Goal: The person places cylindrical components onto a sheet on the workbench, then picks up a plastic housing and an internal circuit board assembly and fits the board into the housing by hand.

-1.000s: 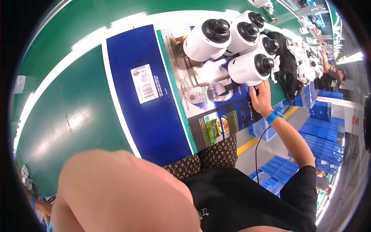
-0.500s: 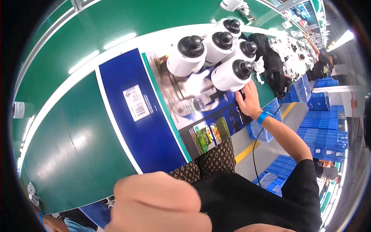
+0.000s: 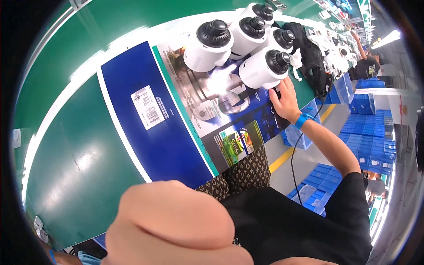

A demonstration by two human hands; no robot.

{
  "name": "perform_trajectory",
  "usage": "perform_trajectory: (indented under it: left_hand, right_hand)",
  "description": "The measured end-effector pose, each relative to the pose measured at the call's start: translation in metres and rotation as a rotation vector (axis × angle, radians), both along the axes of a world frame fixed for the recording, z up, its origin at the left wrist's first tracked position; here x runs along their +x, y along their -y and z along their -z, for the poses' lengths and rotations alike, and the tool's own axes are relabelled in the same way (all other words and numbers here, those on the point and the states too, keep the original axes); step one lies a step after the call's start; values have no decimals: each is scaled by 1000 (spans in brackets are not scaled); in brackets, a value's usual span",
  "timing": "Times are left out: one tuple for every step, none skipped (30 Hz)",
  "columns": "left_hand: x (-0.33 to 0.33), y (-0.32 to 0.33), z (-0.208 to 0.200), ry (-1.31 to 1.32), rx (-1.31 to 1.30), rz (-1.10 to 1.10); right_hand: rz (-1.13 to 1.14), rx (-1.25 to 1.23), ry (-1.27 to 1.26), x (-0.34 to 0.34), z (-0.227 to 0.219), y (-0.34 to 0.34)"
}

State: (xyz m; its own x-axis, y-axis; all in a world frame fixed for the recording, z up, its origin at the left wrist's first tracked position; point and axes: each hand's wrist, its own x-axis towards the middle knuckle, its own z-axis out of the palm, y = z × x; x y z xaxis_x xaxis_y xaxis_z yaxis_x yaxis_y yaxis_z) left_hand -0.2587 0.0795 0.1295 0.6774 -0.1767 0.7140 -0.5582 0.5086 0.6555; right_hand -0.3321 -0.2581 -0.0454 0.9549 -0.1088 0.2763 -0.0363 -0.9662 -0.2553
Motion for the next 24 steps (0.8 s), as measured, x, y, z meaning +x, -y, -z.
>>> perform_trajectory:
  left_hand:
    - [0, 0, 1, -19, 14, 13]
    - [0, 1, 0, -36, 27, 25]
    - [-1, 0, -2, -50, 39, 37]
    - [-1, -1, -1, -60, 47, 54]
    - [-1, -1, -1, -68, 52, 69]
    - [-3, -3, -3, -74, 56, 85]
    - [-3, -3, -2, -75, 53, 96]
    - [-3, -4, -2, -76, 48, 108]
    - [-3, -4, -2, -75, 43, 119]
    - [-3, -4, -1, -74, 40, 124]
    - [-3, -2, -1, -73, 36, 129]
    - [-2, 1, -1, -72, 32, 135]
    - [-2, 1, 0, -93, 49, 148]
    - [-4, 0, -4, -116, 52, 168]
    - [-4, -1, -7, -138, 55, 189]
    - [-1, -1, -8, -142, 50, 215]
    - [-2, -4, -10, -143, 43, 242]
    - [-1, -3, -8, -130, 34, 260]
    - [0, -1, -6, -115, 26, 279]
    - [3, 4, -5, -99, 17, 298]
    - [2, 6, -4, -87, 10, 314]
    - [1, 7, -5, -75, 3, 331]
    - [-13, 11, -9, -57, 18, 309]
    - [-33, 31, -1, -232, -329, -14]
  right_hand:
    - [-4, -2, 5, 1, 2, 1]
    - [-12, -36, -9, 0, -1, 8]
    - [4, -40, -1, -3, -1, 6]
    - [3, -41, -3, -2, -1, 6]
    - [2, -43, -4, 0, -1, 6]
    - [-9, -53, -2, -4, 0, 4]
    - [-5, -46, -14, -5, 1, 3]
    - [-1, -40, -25, -4, 1, 2]
    - [-5, -9, -48, -4, 1, 0]
    - [9, -7, -40, -6, 4, 0]
    - [11, -29, -28, -8, 8, 2]
    - [-1, -61, -31, -8, 7, 10]
    - [5, -46, -22, -6, 8, 9]
    - [-1, -57, -30, -6, 2, 8]
    - [-13, -68, 15, -3, -2, 5]
    - [-38, -58, 21, 5, -10, 2]
    - [-56, -10, 45, 4, -9, -1]
    - [-61, -52, 35, -1, -1, -3]
    - [-14, -68, 42, -6, 2, -4]
    - [-7, -31, -23, -3, -2, 7]
    - [-6, 42, -73, -3, -5, 11]
    - [10, 4, -65, -6, -5, 7]
    - [-54, -39, 43, 3, 0, -6]
    - [-39, -5, 20, 1, -4, -7]
